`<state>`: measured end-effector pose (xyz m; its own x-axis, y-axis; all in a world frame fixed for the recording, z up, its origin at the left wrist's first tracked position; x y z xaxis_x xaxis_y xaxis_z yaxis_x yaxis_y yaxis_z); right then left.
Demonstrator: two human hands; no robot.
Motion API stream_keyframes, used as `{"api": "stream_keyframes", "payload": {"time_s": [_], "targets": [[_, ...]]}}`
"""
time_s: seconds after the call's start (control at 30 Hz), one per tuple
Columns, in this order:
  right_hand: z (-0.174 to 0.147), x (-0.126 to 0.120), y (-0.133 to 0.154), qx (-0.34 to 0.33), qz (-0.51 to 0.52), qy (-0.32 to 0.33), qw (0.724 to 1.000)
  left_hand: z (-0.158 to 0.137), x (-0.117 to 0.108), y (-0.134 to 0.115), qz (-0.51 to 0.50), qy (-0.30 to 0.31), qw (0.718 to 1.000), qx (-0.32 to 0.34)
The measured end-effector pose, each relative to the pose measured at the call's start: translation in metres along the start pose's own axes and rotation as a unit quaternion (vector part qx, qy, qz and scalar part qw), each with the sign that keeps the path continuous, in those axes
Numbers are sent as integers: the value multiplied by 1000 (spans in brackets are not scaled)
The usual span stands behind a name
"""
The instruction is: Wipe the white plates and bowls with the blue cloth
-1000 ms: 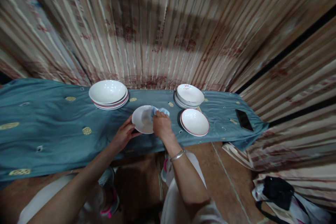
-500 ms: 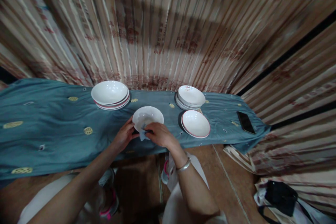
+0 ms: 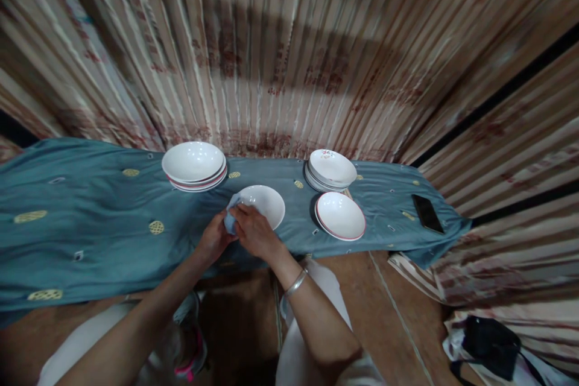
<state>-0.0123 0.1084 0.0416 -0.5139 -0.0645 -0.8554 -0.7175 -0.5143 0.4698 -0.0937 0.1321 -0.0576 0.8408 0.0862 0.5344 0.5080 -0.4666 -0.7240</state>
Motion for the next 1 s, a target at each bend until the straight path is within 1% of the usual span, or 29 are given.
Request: {"api": "stream_keyframes", "payload": {"time_s": [0.07,0.17,0.23,0.3,0.43,0.5,0.63,0.77,0.87,0.93,1.0], "targets": [[6,2,-1,2,-16,1,1000,2,-3,2,-6,-6,1000,-8],[16,6,-8,9,-47,-5,999,2,1,2,-13,16,1000,-7],[23,9,-13,10,-64,-11,998,0,3,0,-10,21,1000,-5],[29,11,-19,9,-79,-19,997,-3,6,-2,0,23,1000,3],[36,12,-28,3,-110,-25,994,-8,14,-8,34,55,998,29],[37,10,-33,11,-132,-28,991,-9,15,-9,45,60,997,34],[33,0,-49,69,-181,-42,980,-11,16,-11,50,67,996,42],[24,-8,-62,99,-209,-19,973,-13,16,-12,53,69,995,42],[12,-18,-72,146,-223,-4,964,-13,17,-12,55,72,995,40],[3,-24,-76,169,-229,7,959,-13,17,-12,58,70,995,39],[-5,-28,-75,179,-236,18,955,-12,16,-12,60,67,995,40]]}}
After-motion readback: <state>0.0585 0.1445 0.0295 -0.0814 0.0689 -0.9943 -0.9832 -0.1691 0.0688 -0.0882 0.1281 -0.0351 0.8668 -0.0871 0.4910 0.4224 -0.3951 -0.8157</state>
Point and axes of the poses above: each hand's wrist, its own z-axis towards the middle knuckle, its own x-axis out of the palm, y = z × x, the point moved 8 cm from there along z, towards the middle knuckle, and after that the axes turned 2 degrees about -x, right-handed, at the moved point
